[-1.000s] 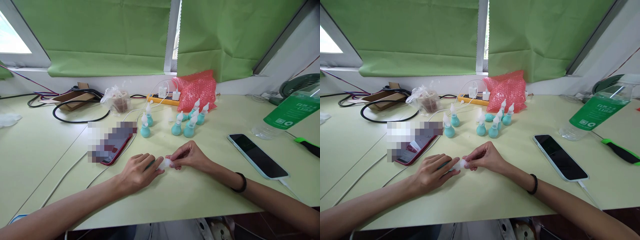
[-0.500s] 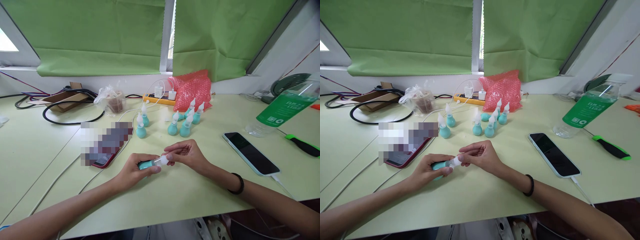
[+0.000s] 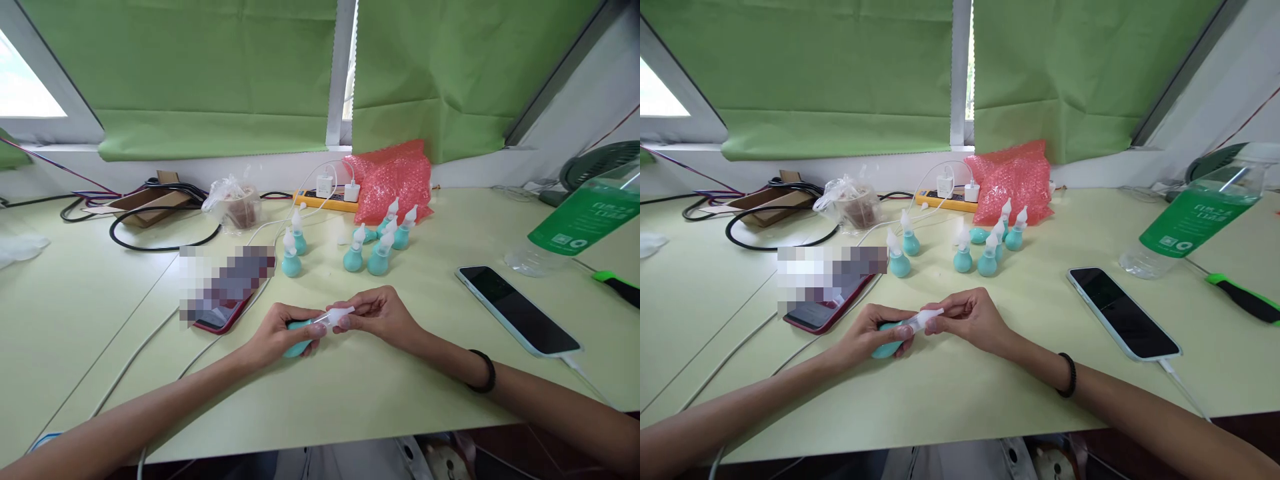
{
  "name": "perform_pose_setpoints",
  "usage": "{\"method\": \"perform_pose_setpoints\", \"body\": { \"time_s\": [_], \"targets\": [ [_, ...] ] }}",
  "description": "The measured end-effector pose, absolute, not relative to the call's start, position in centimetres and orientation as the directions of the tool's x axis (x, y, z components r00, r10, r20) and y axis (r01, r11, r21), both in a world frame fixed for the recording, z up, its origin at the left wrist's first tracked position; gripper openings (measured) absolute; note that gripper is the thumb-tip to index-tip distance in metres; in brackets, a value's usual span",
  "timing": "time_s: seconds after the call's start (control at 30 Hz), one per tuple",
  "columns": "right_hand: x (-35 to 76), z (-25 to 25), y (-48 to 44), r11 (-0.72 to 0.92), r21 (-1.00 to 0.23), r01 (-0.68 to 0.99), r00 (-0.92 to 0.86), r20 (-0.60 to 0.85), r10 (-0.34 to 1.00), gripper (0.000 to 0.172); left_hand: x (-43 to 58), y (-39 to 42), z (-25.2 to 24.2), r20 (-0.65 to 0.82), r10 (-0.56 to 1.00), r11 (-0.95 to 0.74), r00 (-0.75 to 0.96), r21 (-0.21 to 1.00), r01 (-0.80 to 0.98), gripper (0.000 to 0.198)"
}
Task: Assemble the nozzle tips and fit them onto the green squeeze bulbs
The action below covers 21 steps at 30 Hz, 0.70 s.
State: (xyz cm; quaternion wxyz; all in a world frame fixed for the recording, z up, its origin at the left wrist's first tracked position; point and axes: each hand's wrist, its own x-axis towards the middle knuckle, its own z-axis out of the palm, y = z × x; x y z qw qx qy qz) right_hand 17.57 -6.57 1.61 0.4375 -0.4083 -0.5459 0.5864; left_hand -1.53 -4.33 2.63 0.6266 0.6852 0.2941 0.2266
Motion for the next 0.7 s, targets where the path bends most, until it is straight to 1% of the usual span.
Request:
{"method": "perform_pose_setpoints", "body": {
  "time_s": [0.07, 0.13, 0.2, 0.23, 0.27, 0.33, 0.37, 0.43, 0.5, 0.53, 0.63, 0.7],
  "targets": [
    [17.3, 1.8, -6.7, 0.008, -0.998, -0.057, -0.264, 0.023, 0.964, 0.024, -1.6, -4.4, 2.8, -0.033, 0.698, -0.077, 0.716, 0.990, 0.120, 0.026],
    [16.9, 2.6, -6.8, 0.069, -0.998, 0.001, -0.237, 0.067, 0.969, 0.022, -1.6, -4.4, 2.7, 0.018, 0.714, -0.121, 0.699, 0.988, 0.098, 0.029],
    [16.5, 4.2, -6.7, 0.189, -0.974, 0.124, -0.197, 0.162, 0.967, 0.018, -1.7, -4.2, 2.3, 0.086, 0.762, -0.135, 0.641, 0.991, 0.027, 0.033],
    [16.3, 5.3, -6.5, 0.269, -0.941, 0.204, -0.175, 0.235, 0.956, 0.016, -1.7, -4.1, 2.0, 0.113, 0.795, -0.120, 0.595, 0.992, -0.028, 0.035],
    [16.3, 6.6, -6.3, 0.352, -0.890, 0.290, -0.159, 0.318, 0.935, 0.014, -1.7, -4.0, 1.7, 0.121, 0.832, -0.090, 0.541, 0.992, -0.085, 0.037],
    [16.4, 9.3, -5.4, 0.494, -0.750, 0.441, -0.152, 0.480, 0.864, 0.012, -1.7, -3.8, 1.2, 0.103, 0.877, -0.027, 0.469, 0.986, -0.166, 0.037],
    [16.6, 10.6, -4.6, 0.539, -0.669, 0.512, -0.146, 0.550, 0.822, 0.012, -1.6, -3.7, 1.0, 0.085, 0.886, -0.001, 0.456, 0.983, -0.182, 0.036],
    [17.0, 12.9, -2.7, 0.576, -0.508, 0.641, -0.129, 0.668, 0.733, 0.013, -1.5, -3.6, 1.0, 0.058, 0.888, 0.025, 0.456, 0.984, -0.174, 0.034],
    [17.5, 14.3, -0.2, 0.571, -0.371, 0.732, -0.202, 0.681, 0.703, 0.013, -1.4, -3.6, 1.2, 0.038, 0.882, 0.022, 0.470, 0.992, -0.122, 0.032],
    [17.7, 14.6, 1.2, 0.551, -0.312, 0.774, -0.248, 0.652, 0.717, 0.013, -1.4, -3.7, 1.3, 0.032, 0.876, 0.012, 0.481, 0.996, -0.088, 0.030],
    [17.8, 14.2, 5.1, 0.419, -0.210, 0.883, -0.270, 0.504, 0.821, 0.014, -1.4, -3.7, 1.4, 0.019, 0.864, -0.022, 0.503, 1.000, -0.001, 0.027],
    [17.6, 13.2, 7.1, 0.337, -0.153, 0.929, -0.256, 0.394, 0.883, 0.017, -1.4, -3.7, 1.2, 0.024, 0.861, -0.035, 0.508, 0.999, 0.012, 0.023]
  ]
}}
